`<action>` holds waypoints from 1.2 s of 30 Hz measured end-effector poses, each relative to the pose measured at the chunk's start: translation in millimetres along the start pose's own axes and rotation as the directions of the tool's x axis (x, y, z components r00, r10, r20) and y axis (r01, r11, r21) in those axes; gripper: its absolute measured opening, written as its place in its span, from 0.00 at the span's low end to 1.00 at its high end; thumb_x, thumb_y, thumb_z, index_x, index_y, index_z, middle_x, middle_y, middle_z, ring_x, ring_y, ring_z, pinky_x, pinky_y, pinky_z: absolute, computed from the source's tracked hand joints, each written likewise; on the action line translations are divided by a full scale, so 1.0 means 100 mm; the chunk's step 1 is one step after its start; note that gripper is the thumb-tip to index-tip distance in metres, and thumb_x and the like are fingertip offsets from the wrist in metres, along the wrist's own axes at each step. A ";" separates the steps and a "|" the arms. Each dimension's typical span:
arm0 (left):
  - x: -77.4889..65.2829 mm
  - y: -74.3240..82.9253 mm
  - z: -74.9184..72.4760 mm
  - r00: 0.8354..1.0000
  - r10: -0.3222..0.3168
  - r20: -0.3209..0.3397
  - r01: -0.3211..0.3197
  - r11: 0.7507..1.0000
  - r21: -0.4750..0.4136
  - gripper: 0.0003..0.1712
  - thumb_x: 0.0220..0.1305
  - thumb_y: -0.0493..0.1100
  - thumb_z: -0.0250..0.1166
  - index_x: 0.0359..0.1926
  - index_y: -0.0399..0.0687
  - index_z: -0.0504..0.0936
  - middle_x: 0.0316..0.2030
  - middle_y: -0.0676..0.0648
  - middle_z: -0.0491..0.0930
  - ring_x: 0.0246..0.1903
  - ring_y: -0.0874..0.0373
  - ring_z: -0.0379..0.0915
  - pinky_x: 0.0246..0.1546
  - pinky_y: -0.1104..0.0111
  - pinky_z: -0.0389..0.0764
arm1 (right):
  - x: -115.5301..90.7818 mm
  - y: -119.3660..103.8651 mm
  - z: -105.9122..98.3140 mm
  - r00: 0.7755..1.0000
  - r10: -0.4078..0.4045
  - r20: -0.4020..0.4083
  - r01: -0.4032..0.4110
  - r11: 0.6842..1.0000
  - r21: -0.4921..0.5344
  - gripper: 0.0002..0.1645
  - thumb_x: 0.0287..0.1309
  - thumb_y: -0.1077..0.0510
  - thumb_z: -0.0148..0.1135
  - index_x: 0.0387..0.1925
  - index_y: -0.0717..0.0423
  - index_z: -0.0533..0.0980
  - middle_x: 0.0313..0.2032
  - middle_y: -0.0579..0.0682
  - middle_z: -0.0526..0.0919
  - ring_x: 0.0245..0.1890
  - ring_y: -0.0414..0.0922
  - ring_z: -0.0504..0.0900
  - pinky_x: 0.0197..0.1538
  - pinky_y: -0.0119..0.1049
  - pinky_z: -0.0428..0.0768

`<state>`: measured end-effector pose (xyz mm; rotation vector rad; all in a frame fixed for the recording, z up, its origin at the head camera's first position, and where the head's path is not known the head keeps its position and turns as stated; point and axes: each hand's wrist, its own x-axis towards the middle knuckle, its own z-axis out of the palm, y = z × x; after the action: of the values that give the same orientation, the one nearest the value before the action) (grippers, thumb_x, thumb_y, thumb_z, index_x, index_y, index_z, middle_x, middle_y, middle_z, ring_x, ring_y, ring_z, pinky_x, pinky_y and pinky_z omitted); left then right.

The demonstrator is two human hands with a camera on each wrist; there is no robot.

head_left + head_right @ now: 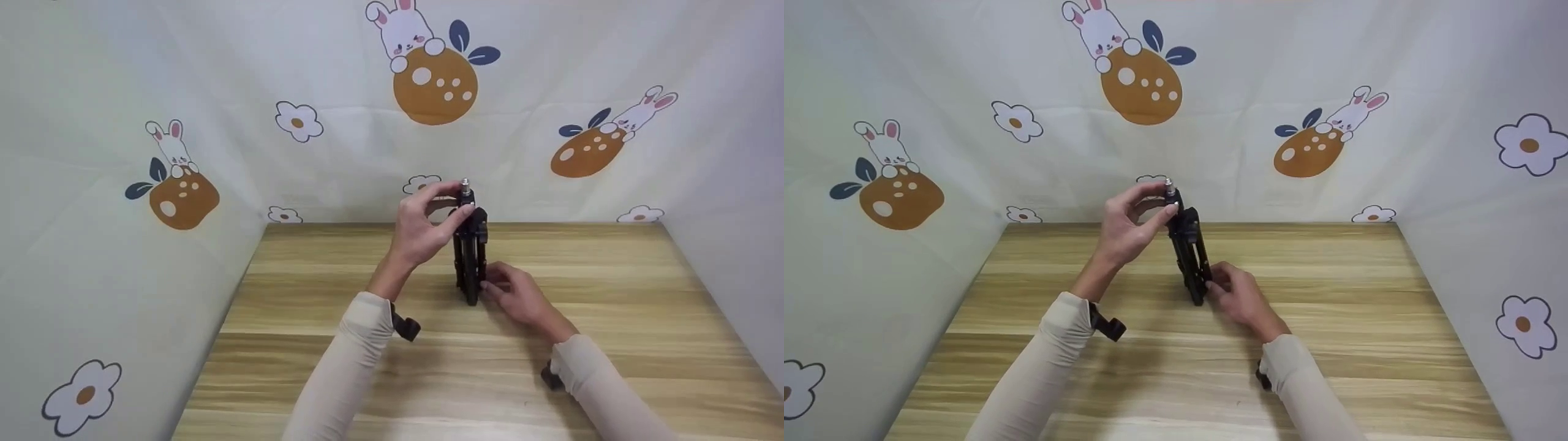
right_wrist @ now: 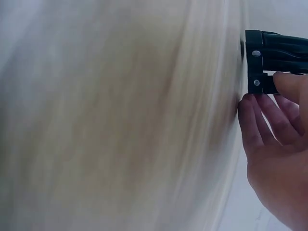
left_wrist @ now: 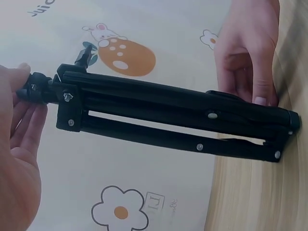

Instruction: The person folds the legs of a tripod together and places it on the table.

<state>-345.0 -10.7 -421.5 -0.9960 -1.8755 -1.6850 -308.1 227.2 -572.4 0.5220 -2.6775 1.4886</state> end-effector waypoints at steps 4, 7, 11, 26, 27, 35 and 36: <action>-0.01 -0.01 -0.02 0.999 -0.033 -0.013 0.032 0.999 -0.025 0.21 0.68 0.37 0.76 0.58 0.33 0.85 0.52 0.38 0.88 0.53 0.53 0.88 0.59 0.64 0.92 | -0.02 0.02 -0.07 1.000 -0.001 0.001 0.001 1.000 0.001 0.14 0.73 0.66 0.67 0.57 0.63 0.82 0.51 0.58 0.91 0.55 0.56 0.90 0.64 0.49 0.90; -0.03 -0.02 -0.04 0.998 -0.059 -0.019 0.058 0.997 -0.049 0.21 0.68 0.36 0.76 0.58 0.32 0.84 0.52 0.37 0.87 0.53 0.51 0.89 0.60 0.63 0.92 | -0.05 0.03 -0.12 1.000 0.003 -0.005 -0.003 1.000 -0.009 0.14 0.73 0.66 0.67 0.57 0.62 0.82 0.51 0.58 0.91 0.55 0.55 0.89 0.65 0.51 0.90; -0.06 -0.06 -0.08 0.996 -0.077 -0.035 0.075 0.995 -0.061 0.21 0.68 0.35 0.76 0.59 0.31 0.84 0.53 0.35 0.87 0.53 0.49 0.89 0.60 0.62 0.92 | -0.07 0.05 -0.20 1.000 0.009 -0.024 -0.009 1.000 -0.022 0.14 0.73 0.66 0.67 0.56 0.63 0.82 0.50 0.58 0.90 0.55 0.56 0.88 0.65 0.52 0.89; -0.30 -0.31 -0.37 0.973 -0.211 -0.097 0.205 0.976 -0.066 0.23 0.70 0.32 0.73 0.61 0.27 0.78 0.57 0.33 0.85 0.57 0.45 0.86 0.63 0.63 0.90 | -0.15 0.06 -0.43 0.995 -0.021 -0.094 0.006 0.987 -0.163 0.17 0.74 0.66 0.65 0.60 0.67 0.81 0.52 0.61 0.87 0.54 0.55 0.85 0.64 0.54 0.89; -0.32 -0.32 -0.39 0.970 -0.222 -0.097 0.217 0.974 -0.066 0.23 0.70 0.32 0.73 0.61 0.27 0.77 0.57 0.33 0.84 0.58 0.45 0.85 0.64 0.63 0.90 | -0.15 0.06 -0.43 0.995 -0.024 -0.102 0.005 0.985 -0.175 0.16 0.74 0.66 0.66 0.59 0.67 0.81 0.52 0.62 0.87 0.54 0.56 0.84 0.64 0.56 0.88; -0.50 -0.44 -0.54 0.955 -0.286 -0.085 0.278 0.956 -0.095 0.23 0.70 0.31 0.72 0.61 0.28 0.75 0.58 0.32 0.83 0.59 0.45 0.83 0.68 0.62 0.87 | -0.18 0.05 -0.44 0.993 -0.027 -0.117 0.006 0.985 -0.173 0.12 0.73 0.66 0.65 0.55 0.66 0.82 0.50 0.61 0.85 0.54 0.56 0.83 0.64 0.57 0.88; -0.52 -0.45 -0.56 0.954 -0.288 -0.087 0.279 0.955 -0.096 0.22 0.70 0.31 0.71 0.60 0.28 0.75 0.58 0.31 0.83 0.59 0.45 0.83 0.68 0.62 0.87 | -0.18 0.05 -0.44 0.992 -0.027 -0.120 0.007 0.986 -0.166 0.12 0.73 0.67 0.65 0.55 0.66 0.82 0.51 0.61 0.84 0.55 0.56 0.84 0.64 0.56 0.88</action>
<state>-352.6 -77.4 -480.0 -0.6800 -1.9701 -1.9510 -298.6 270.9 -556.5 0.4281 -2.6624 1.2362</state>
